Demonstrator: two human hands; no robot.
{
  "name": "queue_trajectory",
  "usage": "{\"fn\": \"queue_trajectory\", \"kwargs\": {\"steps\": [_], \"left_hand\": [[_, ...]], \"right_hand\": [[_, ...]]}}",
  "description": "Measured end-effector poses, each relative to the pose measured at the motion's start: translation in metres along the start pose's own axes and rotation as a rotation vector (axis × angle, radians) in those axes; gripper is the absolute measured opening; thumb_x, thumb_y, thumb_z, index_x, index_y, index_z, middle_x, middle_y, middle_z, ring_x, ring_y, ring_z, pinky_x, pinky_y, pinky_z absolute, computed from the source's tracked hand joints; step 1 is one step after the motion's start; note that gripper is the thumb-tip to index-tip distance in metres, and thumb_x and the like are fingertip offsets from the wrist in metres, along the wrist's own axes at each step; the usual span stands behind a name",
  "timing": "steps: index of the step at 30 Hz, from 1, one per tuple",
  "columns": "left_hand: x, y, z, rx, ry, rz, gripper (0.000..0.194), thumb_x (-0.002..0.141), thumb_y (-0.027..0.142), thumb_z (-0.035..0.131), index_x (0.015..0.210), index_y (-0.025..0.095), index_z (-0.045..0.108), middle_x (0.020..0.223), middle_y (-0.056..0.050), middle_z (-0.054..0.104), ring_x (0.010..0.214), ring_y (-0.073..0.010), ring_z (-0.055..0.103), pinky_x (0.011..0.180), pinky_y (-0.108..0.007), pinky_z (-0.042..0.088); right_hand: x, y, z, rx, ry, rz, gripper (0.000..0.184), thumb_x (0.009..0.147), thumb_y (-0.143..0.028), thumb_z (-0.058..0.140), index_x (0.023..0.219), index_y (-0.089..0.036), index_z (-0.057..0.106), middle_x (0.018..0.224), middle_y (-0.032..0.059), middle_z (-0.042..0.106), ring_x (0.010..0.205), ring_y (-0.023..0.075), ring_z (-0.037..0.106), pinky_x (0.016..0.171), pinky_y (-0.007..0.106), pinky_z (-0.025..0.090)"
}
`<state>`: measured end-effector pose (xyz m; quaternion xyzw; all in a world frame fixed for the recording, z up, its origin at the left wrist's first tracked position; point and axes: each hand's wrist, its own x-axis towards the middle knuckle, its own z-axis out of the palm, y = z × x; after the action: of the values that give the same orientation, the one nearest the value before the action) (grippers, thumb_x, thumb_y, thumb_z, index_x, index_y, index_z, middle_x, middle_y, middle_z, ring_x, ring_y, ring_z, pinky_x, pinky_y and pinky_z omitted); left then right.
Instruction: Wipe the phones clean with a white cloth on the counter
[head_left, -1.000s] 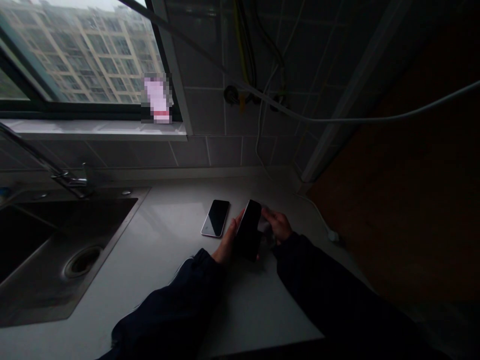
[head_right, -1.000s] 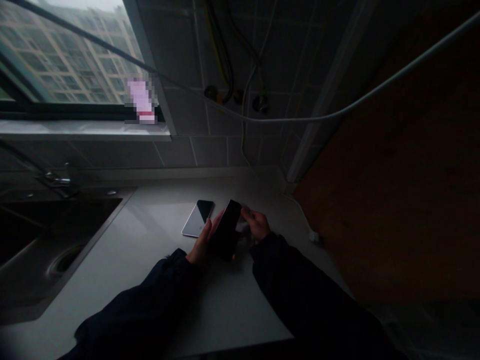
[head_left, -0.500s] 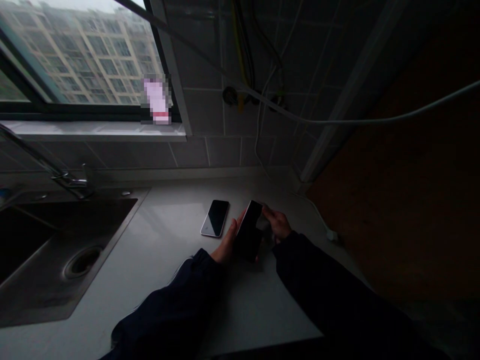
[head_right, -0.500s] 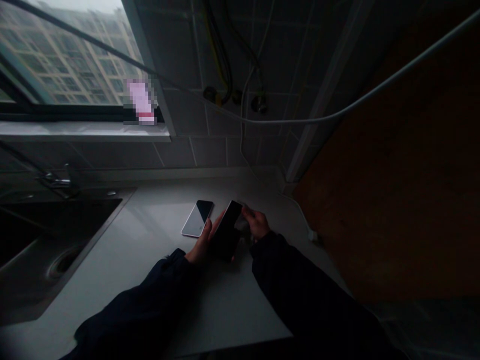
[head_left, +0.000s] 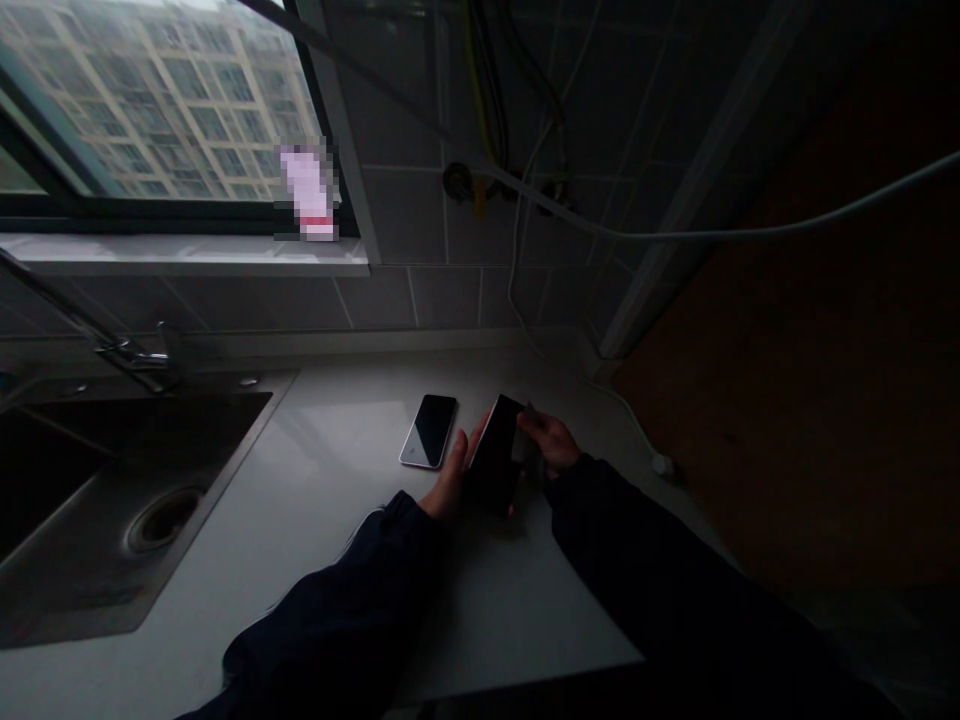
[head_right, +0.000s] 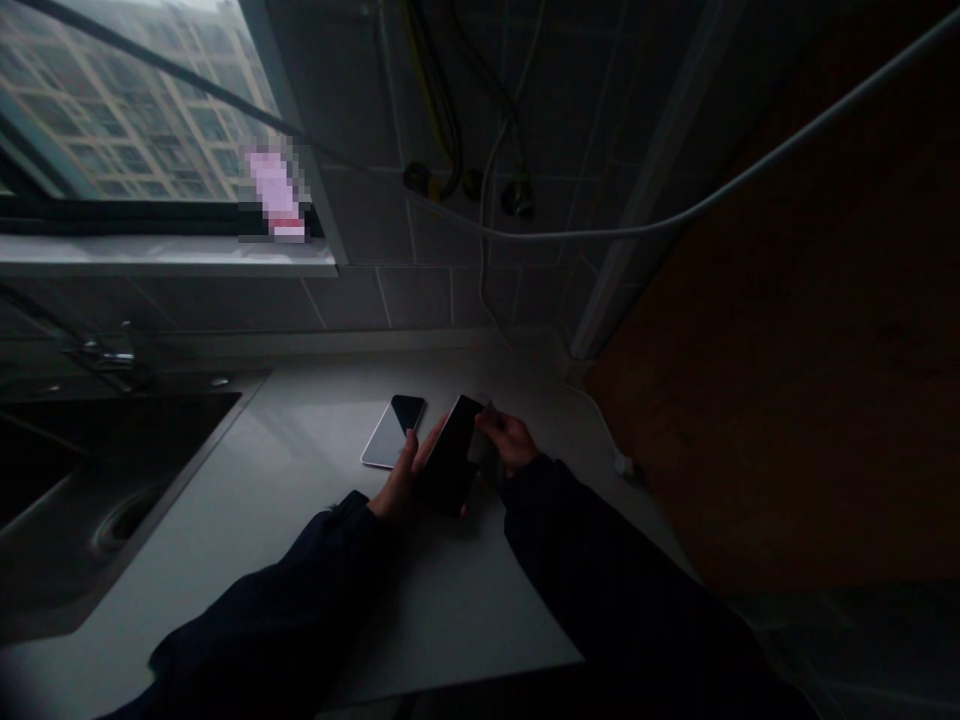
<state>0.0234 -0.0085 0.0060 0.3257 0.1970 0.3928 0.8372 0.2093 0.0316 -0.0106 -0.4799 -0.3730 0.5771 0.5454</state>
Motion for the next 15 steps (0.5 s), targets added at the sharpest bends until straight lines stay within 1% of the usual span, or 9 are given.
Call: {"fn": "queue_trajectory", "kwargs": {"steps": [1,3,7,9,11,12,13,14,15], "left_hand": [[0.000,0.000,0.000,-0.010,-0.006,-0.008,0.084,0.090,0.074,0.046,0.162,0.037,0.020,0.137,-0.015,0.062,0.099,-0.0308,0.072,0.071,-0.042,0.063],[-0.002,0.001,0.001,-0.027,-0.015,-0.024,0.083,0.091,0.075,0.042,0.162,0.036,0.022,0.135,-0.016,0.063,0.102,-0.0318,0.071,0.075,-0.043,0.063],[-0.003,0.003,0.001,-0.042,-0.006,-0.042,0.086,0.089,0.080,0.035,0.161,0.035,0.024,0.137,-0.017,0.062,0.106,-0.0355,0.070,0.073,-0.047,0.062],[-0.003,0.004,0.000,-0.052,0.000,-0.063,0.085,0.089,0.080,0.035,0.160,0.034,0.026,0.138,-0.017,0.061,0.108,-0.0356,0.069,0.075,-0.048,0.062],[-0.001,0.003,-0.001,-0.053,-0.001,-0.088,0.083,0.090,0.078,0.036,0.160,0.033,0.029,0.138,-0.017,0.061,0.108,-0.0343,0.069,0.077,-0.047,0.062],[0.000,0.002,-0.002,-0.047,0.000,-0.094,0.081,0.091,0.077,0.037,0.159,0.034,0.029,0.137,-0.016,0.062,0.107,-0.0332,0.070,0.079,-0.046,0.062],[0.001,0.001,-0.003,-0.040,0.004,-0.092,0.080,0.092,0.075,0.038,0.159,0.034,0.030,0.135,-0.016,0.063,0.106,-0.0320,0.070,0.080,-0.045,0.062],[0.003,-0.001,-0.004,-0.031,0.008,-0.083,0.079,0.092,0.074,0.040,0.159,0.034,0.030,0.134,-0.015,0.064,0.105,-0.0309,0.071,0.080,-0.044,0.062],[0.004,-0.003,-0.005,-0.024,0.011,-0.069,0.078,0.092,0.072,0.043,0.159,0.034,0.031,0.132,-0.014,0.065,0.103,-0.0298,0.071,0.081,-0.043,0.062]], "right_hand": [[0.001,0.001,-0.001,-0.002,0.018,-0.007,0.057,0.058,-0.066,0.088,0.082,-0.016,0.073,0.067,0.0051,0.073,0.051,0.0191,0.064,0.049,0.030,0.051],[0.005,0.003,-0.004,-0.003,0.077,-0.052,0.060,0.062,-0.072,0.082,0.080,-0.016,0.072,0.067,0.0060,0.073,0.053,0.0195,0.065,0.051,0.031,0.052],[0.018,0.005,-0.014,-0.022,0.244,-0.215,0.059,0.068,-0.077,0.074,0.085,-0.020,0.072,0.079,0.0036,0.076,0.073,0.0192,0.072,0.063,0.028,0.055],[0.020,0.005,-0.017,-0.061,0.270,-0.268,0.059,0.075,-0.079,0.065,0.088,-0.022,0.073,0.085,0.0039,0.076,0.083,0.0209,0.073,0.069,0.030,0.057],[0.017,0.005,-0.016,-0.112,0.229,-0.291,0.057,0.078,-0.077,0.064,0.091,-0.022,0.075,0.090,0.0060,0.077,0.093,0.0250,0.073,0.081,0.036,0.059],[0.014,0.006,-0.014,-0.151,0.185,-0.309,0.057,0.079,-0.075,0.066,0.095,-0.021,0.076,0.096,0.0073,0.078,0.101,0.0275,0.072,0.089,0.039,0.058],[0.010,0.007,-0.012,-0.217,0.131,-0.350,0.058,0.079,-0.074,0.066,0.102,-0.021,0.077,0.106,0.0089,0.077,0.112,0.0300,0.069,0.099,0.043,0.054],[0.006,0.008,-0.010,-0.312,0.070,-0.413,0.062,0.081,-0.074,0.064,0.112,-0.021,0.075,0.120,0.0104,0.074,0.125,0.0322,0.063,0.109,0.046,0.048],[0.003,0.009,-0.008,-0.433,0.009,-0.492,0.067,0.085,-0.074,0.059,0.125,-0.021,0.071,0.136,0.0114,0.067,0.138,0.0334,0.052,0.117,0.049,0.039]]}}
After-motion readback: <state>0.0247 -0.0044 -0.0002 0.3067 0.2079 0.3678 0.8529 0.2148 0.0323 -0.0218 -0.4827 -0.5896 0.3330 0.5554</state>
